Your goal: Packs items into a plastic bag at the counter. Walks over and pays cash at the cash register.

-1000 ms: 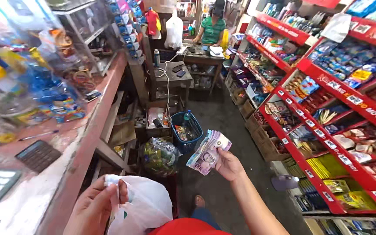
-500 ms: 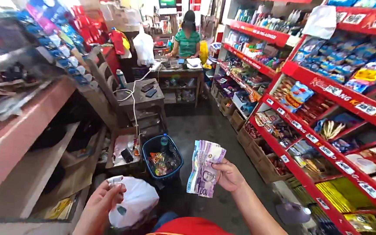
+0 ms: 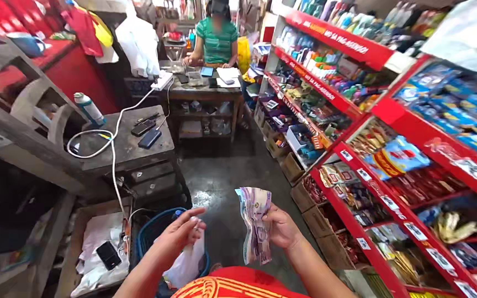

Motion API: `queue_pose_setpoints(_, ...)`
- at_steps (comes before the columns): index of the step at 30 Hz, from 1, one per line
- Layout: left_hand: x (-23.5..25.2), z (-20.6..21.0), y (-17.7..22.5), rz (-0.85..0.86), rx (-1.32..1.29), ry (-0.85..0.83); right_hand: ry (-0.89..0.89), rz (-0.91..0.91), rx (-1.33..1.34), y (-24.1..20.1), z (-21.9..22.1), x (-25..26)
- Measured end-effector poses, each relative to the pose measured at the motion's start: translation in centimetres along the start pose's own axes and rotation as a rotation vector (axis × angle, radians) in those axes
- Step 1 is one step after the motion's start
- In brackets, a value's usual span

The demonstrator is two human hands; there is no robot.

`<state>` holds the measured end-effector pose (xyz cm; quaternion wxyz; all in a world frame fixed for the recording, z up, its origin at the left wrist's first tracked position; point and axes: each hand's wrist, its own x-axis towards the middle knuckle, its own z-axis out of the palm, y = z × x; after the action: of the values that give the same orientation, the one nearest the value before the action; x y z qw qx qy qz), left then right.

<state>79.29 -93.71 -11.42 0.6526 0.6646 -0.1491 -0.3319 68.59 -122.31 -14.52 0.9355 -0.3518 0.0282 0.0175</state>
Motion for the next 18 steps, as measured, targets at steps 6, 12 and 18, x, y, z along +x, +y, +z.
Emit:
queue_pose_setpoints(6, 16.5, 4.0, 3.7, -0.076, 0.132, -0.102, 0.074, 0.116, -0.045, -5.0, -4.6, 12.2)
queue_pose_setpoints(12, 33.1, 6.5, 4.9, 0.007, -0.107, 0.229, 0.208, 0.200, -0.114, -11.4, -11.6, 26.4)
queue_pose_setpoints(18, 44.8, 7.9, 9.7, 0.070, -0.201, 0.410, 0.236, 0.284, -0.070, -19.6, -15.6, 37.9)
